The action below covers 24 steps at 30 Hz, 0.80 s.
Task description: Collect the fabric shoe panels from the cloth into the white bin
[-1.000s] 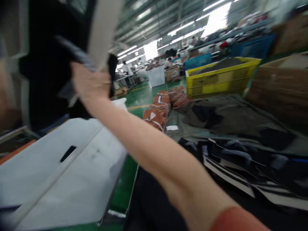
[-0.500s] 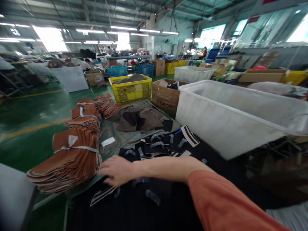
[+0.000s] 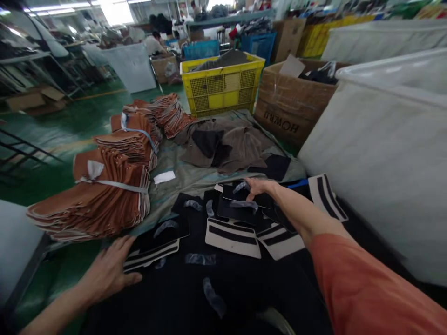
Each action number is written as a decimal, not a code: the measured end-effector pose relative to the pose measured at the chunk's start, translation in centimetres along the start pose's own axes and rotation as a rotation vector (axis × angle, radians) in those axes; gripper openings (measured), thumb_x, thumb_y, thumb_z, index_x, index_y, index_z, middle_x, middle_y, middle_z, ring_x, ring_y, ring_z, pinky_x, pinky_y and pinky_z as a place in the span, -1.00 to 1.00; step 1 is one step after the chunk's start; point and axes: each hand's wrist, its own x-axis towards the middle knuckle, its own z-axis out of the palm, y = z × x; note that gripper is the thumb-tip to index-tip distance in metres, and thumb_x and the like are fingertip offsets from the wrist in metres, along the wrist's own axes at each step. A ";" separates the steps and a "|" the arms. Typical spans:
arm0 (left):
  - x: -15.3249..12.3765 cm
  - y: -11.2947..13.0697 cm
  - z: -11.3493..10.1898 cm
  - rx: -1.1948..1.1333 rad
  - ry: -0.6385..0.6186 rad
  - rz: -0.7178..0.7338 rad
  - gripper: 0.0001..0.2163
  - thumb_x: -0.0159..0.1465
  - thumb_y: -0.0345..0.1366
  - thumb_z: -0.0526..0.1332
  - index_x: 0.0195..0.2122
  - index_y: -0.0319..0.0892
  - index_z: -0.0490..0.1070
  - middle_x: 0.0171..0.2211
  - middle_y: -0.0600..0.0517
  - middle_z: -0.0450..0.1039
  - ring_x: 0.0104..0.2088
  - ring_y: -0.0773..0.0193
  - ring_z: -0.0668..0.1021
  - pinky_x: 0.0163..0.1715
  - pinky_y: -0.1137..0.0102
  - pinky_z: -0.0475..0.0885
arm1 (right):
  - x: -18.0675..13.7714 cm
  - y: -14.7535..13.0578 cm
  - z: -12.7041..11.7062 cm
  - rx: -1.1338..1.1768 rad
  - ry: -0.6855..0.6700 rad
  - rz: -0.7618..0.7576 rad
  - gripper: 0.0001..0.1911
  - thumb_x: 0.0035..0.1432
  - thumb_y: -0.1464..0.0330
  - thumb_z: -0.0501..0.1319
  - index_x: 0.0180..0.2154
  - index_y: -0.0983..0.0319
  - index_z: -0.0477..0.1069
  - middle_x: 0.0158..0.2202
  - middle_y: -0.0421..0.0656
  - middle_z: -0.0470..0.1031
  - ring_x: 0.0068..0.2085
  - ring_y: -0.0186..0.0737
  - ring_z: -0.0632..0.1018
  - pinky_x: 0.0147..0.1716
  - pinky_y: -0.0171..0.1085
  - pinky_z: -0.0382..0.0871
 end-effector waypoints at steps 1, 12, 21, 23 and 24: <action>1.6 0.8 1.6 0.050 -0.025 -0.002 -0.02 -0.03 -0.14 0.35 0.39 -0.26 -0.06 0.42 -0.21 -0.07 0.41 -0.14 -0.02 0.35 -0.11 -0.06 | 0.9 0.8 0.3 0.005 -0.017 -0.033 0.25 -0.31 0.23 0.51 0.38 0.20 -0.03 0.34 0.08 0.15 0.30 0.23 0.23 0.25 0.02 0.16; 9.3 9.0 10.8 -0.512 -0.006 -0.162 -0.51 0.39 -0.15 -0.16 0.26 -0.19 0.23 0.22 -0.15 0.36 0.19 -0.02 0.45 0.21 0.09 0.31 | 3.1 3.1 5.5 0.126 0.037 -0.028 -0.01 -0.03 -0.13 0.31 0.32 0.18 0.16 0.12 0.07 0.43 0.11 0.18 0.46 0.06 -0.05 0.34; 10.1 24.9 10.7 -1.745 -0.101 -0.560 -0.43 0.20 0.12 0.25 0.05 -0.25 0.45 -0.02 -0.19 0.56 0.04 0.04 0.58 0.10 0.21 0.48 | -1.8 -5.7 13.1 0.471 -0.047 -0.006 -0.03 -0.12 -0.25 0.29 0.25 0.09 0.30 0.06 0.07 0.45 0.06 0.26 0.48 0.07 0.10 0.34; 9.7 26.4 11.0 -1.801 -0.052 -0.580 -0.46 0.10 0.00 0.39 -0.01 -0.28 0.49 -0.08 -0.18 0.59 -0.01 0.05 0.60 0.08 0.22 0.49 | -3.6 -7.4 15.1 0.604 -0.055 -0.056 -0.11 -0.09 -0.22 0.29 0.18 0.10 0.38 0.02 0.03 0.49 0.06 0.22 0.49 0.10 0.10 0.34; 9.2 26.8 11.2 -1.853 -0.024 -0.572 -0.48 0.06 -0.05 0.43 -0.04 -0.29 0.50 -0.11 -0.17 0.60 -0.06 0.05 0.62 0.06 0.21 0.51 | -4.6 -8.1 15.9 0.713 -0.062 -0.087 -0.17 -0.07 -0.20 0.30 0.14 0.12 0.42 0.00 -0.01 0.52 0.07 0.17 0.50 0.12 0.08 0.34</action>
